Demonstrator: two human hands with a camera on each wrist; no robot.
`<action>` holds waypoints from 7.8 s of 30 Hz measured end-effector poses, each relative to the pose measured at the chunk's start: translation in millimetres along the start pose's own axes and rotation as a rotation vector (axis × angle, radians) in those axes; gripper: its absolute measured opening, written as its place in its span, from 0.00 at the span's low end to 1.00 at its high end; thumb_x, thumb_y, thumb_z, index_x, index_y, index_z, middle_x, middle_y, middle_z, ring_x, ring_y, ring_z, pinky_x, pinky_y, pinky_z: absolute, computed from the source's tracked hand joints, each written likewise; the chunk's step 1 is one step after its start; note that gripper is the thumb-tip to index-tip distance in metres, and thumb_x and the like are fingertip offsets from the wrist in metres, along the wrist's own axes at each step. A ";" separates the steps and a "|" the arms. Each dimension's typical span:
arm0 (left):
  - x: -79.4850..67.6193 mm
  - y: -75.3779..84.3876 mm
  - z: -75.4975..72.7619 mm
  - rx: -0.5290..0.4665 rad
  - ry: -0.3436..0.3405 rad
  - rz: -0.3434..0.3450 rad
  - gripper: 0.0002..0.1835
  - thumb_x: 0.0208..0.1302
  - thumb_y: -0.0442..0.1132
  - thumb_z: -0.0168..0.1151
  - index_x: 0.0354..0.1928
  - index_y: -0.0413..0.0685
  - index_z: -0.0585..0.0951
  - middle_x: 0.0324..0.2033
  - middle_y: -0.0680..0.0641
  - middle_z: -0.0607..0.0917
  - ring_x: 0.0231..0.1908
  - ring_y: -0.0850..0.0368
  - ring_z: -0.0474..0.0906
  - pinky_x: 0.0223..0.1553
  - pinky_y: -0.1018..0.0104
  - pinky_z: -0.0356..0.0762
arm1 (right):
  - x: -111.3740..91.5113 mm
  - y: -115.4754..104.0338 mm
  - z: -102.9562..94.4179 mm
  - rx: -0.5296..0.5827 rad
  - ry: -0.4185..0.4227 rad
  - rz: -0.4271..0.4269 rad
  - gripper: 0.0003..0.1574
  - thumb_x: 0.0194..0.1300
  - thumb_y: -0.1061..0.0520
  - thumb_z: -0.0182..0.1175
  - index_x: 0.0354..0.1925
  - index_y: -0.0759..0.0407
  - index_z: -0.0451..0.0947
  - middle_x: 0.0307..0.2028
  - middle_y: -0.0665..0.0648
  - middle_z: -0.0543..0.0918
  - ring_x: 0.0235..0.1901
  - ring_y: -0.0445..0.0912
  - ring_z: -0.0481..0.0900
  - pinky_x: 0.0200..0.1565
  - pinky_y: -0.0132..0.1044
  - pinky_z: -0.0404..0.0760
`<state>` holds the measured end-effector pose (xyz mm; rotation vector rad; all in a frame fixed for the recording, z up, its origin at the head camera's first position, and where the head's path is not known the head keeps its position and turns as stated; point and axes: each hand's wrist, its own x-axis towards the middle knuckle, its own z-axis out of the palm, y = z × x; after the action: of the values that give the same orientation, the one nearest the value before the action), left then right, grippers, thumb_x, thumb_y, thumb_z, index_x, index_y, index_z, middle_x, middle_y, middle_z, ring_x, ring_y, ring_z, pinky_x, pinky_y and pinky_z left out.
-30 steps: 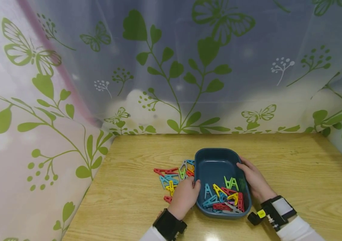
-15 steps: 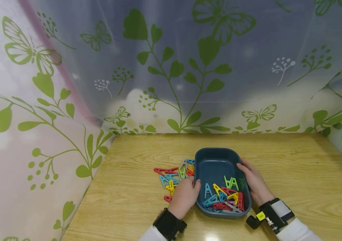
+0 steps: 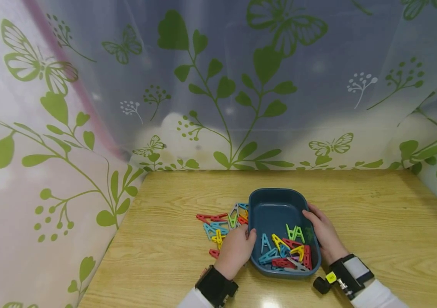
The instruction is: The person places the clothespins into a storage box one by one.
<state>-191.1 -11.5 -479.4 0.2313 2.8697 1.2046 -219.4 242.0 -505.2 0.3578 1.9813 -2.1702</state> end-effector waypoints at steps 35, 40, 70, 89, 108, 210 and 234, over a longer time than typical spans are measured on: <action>5.3 -41.4 -74.0 0.075 0.124 -0.028 0.06 0.72 0.37 0.63 0.39 0.42 0.79 0.17 0.53 0.69 0.16 0.60 0.63 0.19 0.68 0.58 | -0.9 1.1 0.7 -0.045 0.031 -0.005 0.42 0.82 0.41 0.46 0.83 0.50 0.45 0.78 0.61 0.58 0.48 0.30 0.76 0.49 0.25 0.78; 2.4 -47.0 -71.0 0.106 0.129 -0.027 0.06 0.70 0.36 0.65 0.39 0.41 0.79 0.17 0.52 0.69 0.16 0.60 0.63 0.20 0.68 0.58 | -0.8 0.7 0.9 -0.052 0.036 -0.012 0.43 0.82 0.41 0.46 0.83 0.52 0.45 0.78 0.63 0.59 0.47 0.31 0.77 0.48 0.25 0.78; -29.0 -38.2 -52.2 0.347 0.126 0.001 0.13 0.59 0.34 0.76 0.39 0.43 0.78 0.28 0.50 0.78 0.24 0.61 0.70 0.25 0.66 0.68 | -0.3 2.3 1.0 -0.021 0.040 -0.010 0.41 0.82 0.41 0.47 0.82 0.50 0.47 0.77 0.62 0.60 0.48 0.33 0.78 0.49 0.27 0.79; -23.2 -33.8 -56.3 0.384 0.432 0.161 0.06 0.66 0.39 0.71 0.35 0.47 0.83 0.23 0.54 0.79 0.20 0.64 0.70 0.22 0.70 0.65 | -0.1 2.7 0.7 -0.026 0.056 0.000 0.42 0.81 0.40 0.48 0.83 0.50 0.47 0.78 0.60 0.60 0.52 0.36 0.77 0.49 0.25 0.78; -33.8 18.8 -44.7 0.126 0.330 0.348 0.04 0.63 0.37 0.74 0.37 0.47 0.86 0.18 0.58 0.64 0.19 0.69 0.56 0.22 0.75 0.53 | -1.3 1.4 3.0 -0.018 0.060 -0.026 0.40 0.82 0.43 0.47 0.82 0.52 0.49 0.77 0.62 0.60 0.52 0.37 0.77 0.48 0.26 0.79; -26.0 -28.4 -34.0 0.402 0.098 0.193 0.08 0.59 0.35 0.75 0.28 0.49 0.83 0.25 0.53 0.80 0.23 0.61 0.75 0.24 0.67 0.69 | 2.5 1.9 1.1 -0.066 0.068 0.009 0.40 0.82 0.41 0.46 0.82 0.52 0.49 0.76 0.64 0.63 0.53 0.39 0.77 0.47 0.27 0.78; -36.7 5.9 -60.3 0.173 0.414 0.402 0.05 0.61 0.34 0.74 0.36 0.46 0.86 0.25 0.52 0.79 0.20 0.68 0.60 0.22 0.75 0.57 | 0.8 2.1 1.1 -0.091 0.058 -0.008 0.42 0.81 0.39 0.46 0.82 0.51 0.48 0.77 0.63 0.61 0.60 0.44 0.74 0.49 0.26 0.77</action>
<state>-158.8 -55.5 -434.3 0.6655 3.4138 1.1677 -219.7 240.7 -507.3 0.4041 2.1077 -2.0885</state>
